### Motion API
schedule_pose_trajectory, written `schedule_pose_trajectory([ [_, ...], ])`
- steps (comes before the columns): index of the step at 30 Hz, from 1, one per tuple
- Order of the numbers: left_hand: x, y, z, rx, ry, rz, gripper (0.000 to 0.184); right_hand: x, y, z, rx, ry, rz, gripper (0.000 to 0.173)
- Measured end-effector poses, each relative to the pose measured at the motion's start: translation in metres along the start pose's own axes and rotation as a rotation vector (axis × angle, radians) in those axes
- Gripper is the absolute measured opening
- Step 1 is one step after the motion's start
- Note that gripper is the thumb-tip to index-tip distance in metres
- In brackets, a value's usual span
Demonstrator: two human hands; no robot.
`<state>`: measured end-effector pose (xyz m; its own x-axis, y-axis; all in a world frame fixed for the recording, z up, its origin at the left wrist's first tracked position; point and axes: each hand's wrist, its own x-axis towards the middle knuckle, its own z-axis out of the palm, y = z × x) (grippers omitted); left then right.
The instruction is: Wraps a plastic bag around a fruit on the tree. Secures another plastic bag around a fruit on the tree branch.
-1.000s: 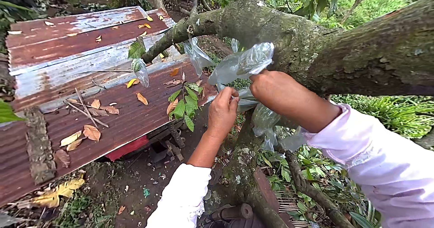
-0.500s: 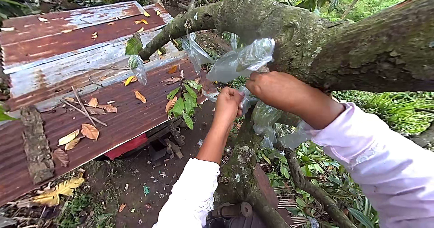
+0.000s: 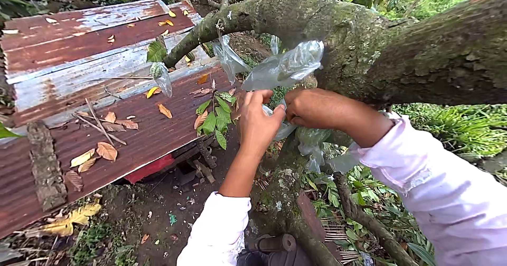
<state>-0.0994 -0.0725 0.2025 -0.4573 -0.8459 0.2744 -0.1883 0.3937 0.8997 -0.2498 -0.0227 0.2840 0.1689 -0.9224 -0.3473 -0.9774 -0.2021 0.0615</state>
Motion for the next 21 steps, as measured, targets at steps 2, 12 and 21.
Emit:
schedule_pose_trajectory([
  [2,0.023,-0.003,-0.001,0.072,-0.354,-0.081,0.031,-0.003,-0.001,0.002,-0.013,0.024,-0.003,0.015],
  [12,0.042,-0.02,0.003,-0.054,-0.29,-0.032,0.01,-0.006,-0.008,0.008,-0.065,0.056,0.074,0.012],
  [21,0.006,-0.024,0.015,-0.489,0.032,-0.15,0.006,-0.009,-0.017,0.011,0.044,0.315,0.325,0.012],
])
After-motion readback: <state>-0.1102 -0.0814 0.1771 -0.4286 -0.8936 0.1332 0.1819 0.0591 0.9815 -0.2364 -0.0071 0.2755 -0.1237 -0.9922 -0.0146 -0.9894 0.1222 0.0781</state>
